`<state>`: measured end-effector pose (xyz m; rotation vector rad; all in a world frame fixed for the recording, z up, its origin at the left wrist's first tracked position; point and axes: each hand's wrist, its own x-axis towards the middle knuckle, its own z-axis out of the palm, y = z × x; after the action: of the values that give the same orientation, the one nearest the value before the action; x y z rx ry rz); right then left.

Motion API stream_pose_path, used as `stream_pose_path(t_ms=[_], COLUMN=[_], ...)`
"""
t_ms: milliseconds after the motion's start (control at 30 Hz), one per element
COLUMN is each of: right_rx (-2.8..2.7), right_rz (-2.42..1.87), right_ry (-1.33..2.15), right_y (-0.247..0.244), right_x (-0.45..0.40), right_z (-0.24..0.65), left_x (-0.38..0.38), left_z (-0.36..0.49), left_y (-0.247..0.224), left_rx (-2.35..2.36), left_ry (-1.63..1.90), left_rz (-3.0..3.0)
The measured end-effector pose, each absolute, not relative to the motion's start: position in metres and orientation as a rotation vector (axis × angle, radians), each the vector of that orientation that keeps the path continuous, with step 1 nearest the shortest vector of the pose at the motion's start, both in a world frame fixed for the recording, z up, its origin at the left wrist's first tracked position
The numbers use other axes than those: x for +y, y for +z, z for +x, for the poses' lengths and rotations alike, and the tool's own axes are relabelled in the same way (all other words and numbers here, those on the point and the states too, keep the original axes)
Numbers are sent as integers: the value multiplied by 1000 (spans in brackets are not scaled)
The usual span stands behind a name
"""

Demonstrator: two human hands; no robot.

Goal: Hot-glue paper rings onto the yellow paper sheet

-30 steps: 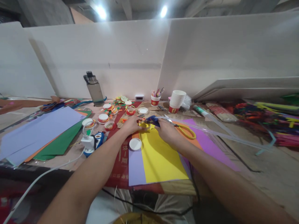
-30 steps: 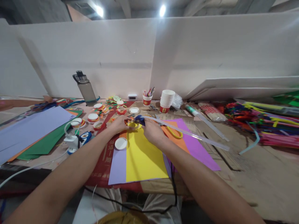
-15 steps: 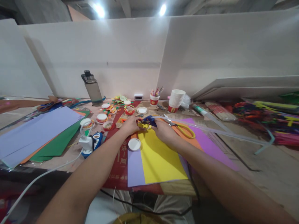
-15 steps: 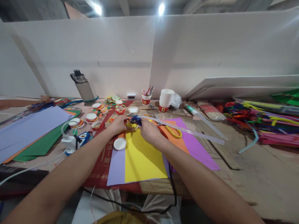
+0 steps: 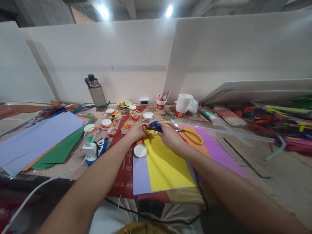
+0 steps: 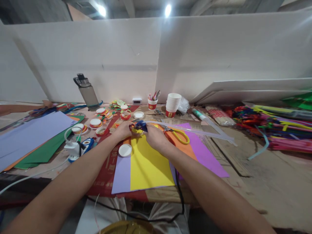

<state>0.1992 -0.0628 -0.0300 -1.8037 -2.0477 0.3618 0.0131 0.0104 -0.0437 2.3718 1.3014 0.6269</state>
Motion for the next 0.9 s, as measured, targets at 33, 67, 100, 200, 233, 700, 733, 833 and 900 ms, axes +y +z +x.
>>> stream_pose_path(t_ms=[33, 67, 100, 200, 233, 700, 733, 833, 900], right_rx=[-2049, -2053, -2056, -2058, -2057, -2035, -2037, -2047, -2048], right_rz=[-1806, -1803, -1799, -1794, -1795, -1804, -1807, -1818, -1821], right_ry=[348, 333, 321, 314, 317, 385, 400, 441, 459], right_y=[-30, -30, -29, -27, -27, -30, -29, -28, -27], right_x=[-63, -63, -63, -64, -65, -63, -63, -64, -64], right_z=[200, 200, 200, 201, 201, 200, 200, 201, 202], left_x=[11, 11, 11, 12, 12, 11, 11, 13, 14], left_z=[13, 13, 13, 11, 11, 10, 10, 10, 9], left_y=[-44, -44, -44, -42, -40, -29, -30, -34, -36], left_rx=[1304, 1311, 1323, 1349, 1365, 1481, 1486, 1472, 1466], left_ry=[632, 633, 630, 590, 571, 449, 459, 488, 495], left_rz=[2380, 2389, 2394, 2374, 2349, 2229, 2229, 2228, 2227])
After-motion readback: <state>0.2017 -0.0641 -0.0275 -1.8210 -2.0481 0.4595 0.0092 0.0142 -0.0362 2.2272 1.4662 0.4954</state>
